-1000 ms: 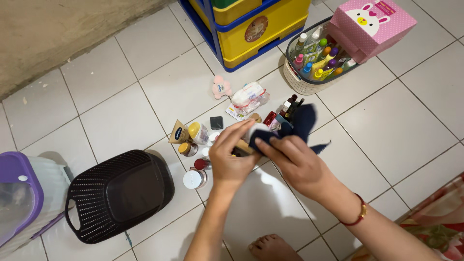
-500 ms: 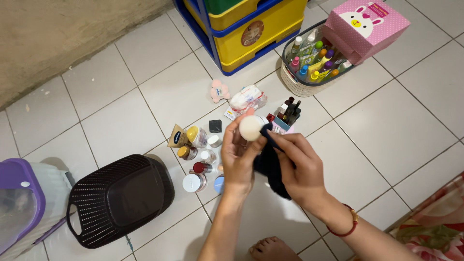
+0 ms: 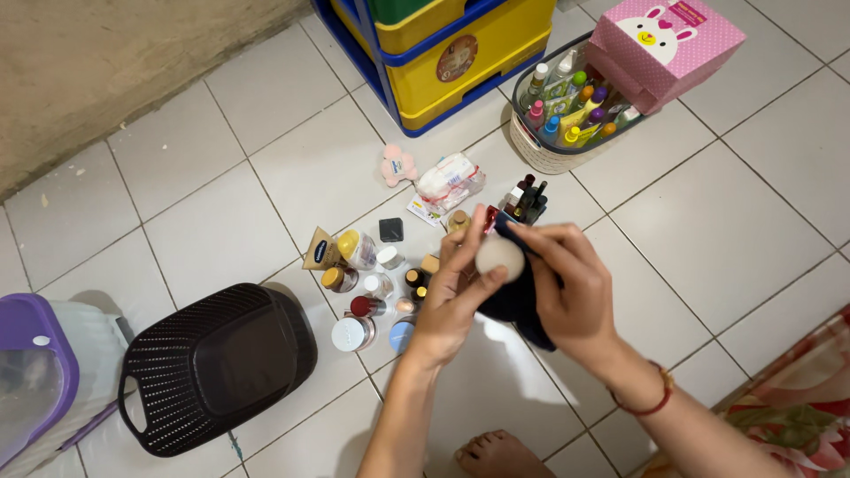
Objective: The person wipes the exteriors of various cosmetic bottles and tubes with a dark cloth. They pick up each item, wipe it, and place it back on the tiled floor among other containers.
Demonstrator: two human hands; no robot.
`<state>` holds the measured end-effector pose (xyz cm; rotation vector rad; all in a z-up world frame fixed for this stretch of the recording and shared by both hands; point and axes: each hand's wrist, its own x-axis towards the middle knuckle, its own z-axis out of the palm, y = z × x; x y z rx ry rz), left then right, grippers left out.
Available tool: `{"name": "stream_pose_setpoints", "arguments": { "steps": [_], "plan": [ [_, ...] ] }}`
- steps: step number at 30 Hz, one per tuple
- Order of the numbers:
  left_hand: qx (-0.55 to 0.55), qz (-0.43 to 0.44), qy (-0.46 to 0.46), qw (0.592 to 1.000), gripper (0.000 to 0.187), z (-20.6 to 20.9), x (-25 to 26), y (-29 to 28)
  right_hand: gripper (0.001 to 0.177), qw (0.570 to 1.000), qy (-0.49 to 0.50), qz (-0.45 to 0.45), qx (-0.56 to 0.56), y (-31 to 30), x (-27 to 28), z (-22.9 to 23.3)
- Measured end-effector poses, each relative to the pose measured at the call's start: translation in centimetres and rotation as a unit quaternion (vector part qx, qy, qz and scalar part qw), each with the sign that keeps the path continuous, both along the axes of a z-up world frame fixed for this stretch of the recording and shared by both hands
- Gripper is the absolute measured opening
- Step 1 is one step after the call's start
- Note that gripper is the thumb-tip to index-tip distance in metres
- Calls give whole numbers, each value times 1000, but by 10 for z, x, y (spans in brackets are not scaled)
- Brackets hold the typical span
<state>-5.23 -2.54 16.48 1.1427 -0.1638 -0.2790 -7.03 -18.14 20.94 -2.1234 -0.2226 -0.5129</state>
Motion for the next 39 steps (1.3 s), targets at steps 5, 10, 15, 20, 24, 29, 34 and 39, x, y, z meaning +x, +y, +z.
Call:
{"name": "stream_pose_setpoints", "arguments": {
  "steps": [5, 10, 15, 20, 24, 29, 34, 39],
  "plan": [
    [-126, 104, 31, 986, 96, 2, 5, -1, 35, 1000, -16, -6, 0, 0, 1, -7],
    [-130, 118, 52, 983, 79, 5, 11, 9, 33, 999, -41, 4, 30, 9, -3, -3],
    [-175, 22, 26, 984, 60, -1, 5, 5, 32, 998, -33, 28, 38, -1, 4, 6],
    [-198, 72, 42, 977, 66, 2, 9, 11, 33, 997, -3, 50, 52, 6, -5, 6],
    [-95, 2, 28, 995, 74, 5, 7, 11, 36, 998, -39, 40, 7, -4, 0, 9],
    [-149, 123, 49, 980, 66, 1, 14, 11, 35, 998, 0, 50, 24, 3, -6, 3],
    [-35, -6, 8, 999, 65, 1, 10, 12, 36, 999, -22, 28, 8, -4, -4, -2],
    [-84, 117, 47, 988, 73, -4, 25, 10, 33, 995, 56, 73, 47, -4, -7, -13]
  ]
}}
